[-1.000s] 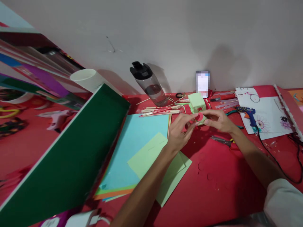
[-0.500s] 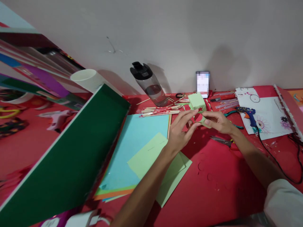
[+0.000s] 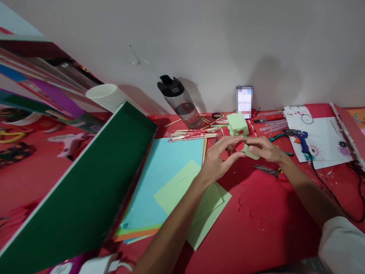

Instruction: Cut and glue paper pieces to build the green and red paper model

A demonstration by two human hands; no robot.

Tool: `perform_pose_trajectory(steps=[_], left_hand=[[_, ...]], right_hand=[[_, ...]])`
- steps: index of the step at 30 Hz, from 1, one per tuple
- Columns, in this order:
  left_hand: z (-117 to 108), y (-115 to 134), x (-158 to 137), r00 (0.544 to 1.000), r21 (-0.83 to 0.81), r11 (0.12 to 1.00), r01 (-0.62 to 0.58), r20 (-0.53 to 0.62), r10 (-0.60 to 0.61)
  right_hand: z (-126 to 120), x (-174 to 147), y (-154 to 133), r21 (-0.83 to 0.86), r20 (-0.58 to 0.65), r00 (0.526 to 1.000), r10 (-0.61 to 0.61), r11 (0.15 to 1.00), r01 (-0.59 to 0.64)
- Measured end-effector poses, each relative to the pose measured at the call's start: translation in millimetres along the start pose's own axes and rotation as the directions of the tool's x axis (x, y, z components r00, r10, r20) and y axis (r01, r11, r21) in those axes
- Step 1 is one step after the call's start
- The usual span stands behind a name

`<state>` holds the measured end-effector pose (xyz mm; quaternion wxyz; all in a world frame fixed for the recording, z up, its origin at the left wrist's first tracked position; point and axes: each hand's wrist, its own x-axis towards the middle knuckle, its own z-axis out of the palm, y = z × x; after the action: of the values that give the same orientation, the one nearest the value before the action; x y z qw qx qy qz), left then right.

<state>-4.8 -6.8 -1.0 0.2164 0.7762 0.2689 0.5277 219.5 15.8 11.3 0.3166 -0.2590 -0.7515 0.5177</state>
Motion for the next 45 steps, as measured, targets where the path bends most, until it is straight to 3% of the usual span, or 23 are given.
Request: perform_pose_trajectory(steps=[6, 16, 32, 39, 45], left_hand=[[2.2, 0.0, 1.1, 0.999, 0.017, 0.999, -0.039, -0.015, 0.040], [-3.4, 1.8, 2.6, 0.992, 0.035, 0.994, -0.108, 0.070, 0.105], [-3.1, 2.3, 1.6, 0.994, 0.069, 0.993, -0.094, 0.066, 0.089], [-1.0, 2.9, 1.3, 0.992, 0.154, 0.981, -0.118, -0.024, 0.124], [1.1, -1.2, -2.1, 0.969, 0.289, 0.934, -0.212, -0.060, 0.239]], right_hand=[[1.3, 0.5, 3.6, -0.039, -0.048, 0.999, -0.017, 0.999, 0.015], [-2.9, -4.0, 7.3, -0.024, -0.039, 0.999, 0.000, 1.000, 0.000], [-3.5, -2.7, 4.4, -0.020, -0.022, 1.000, 0.007, 1.000, -0.007], [-2.2, -3.1, 6.5, 0.040, -0.079, 0.996, 0.049, 0.998, -0.046], [-0.4, -2.4, 10.4, 0.101, -0.128, 0.992, 0.014, 0.995, -0.001]])
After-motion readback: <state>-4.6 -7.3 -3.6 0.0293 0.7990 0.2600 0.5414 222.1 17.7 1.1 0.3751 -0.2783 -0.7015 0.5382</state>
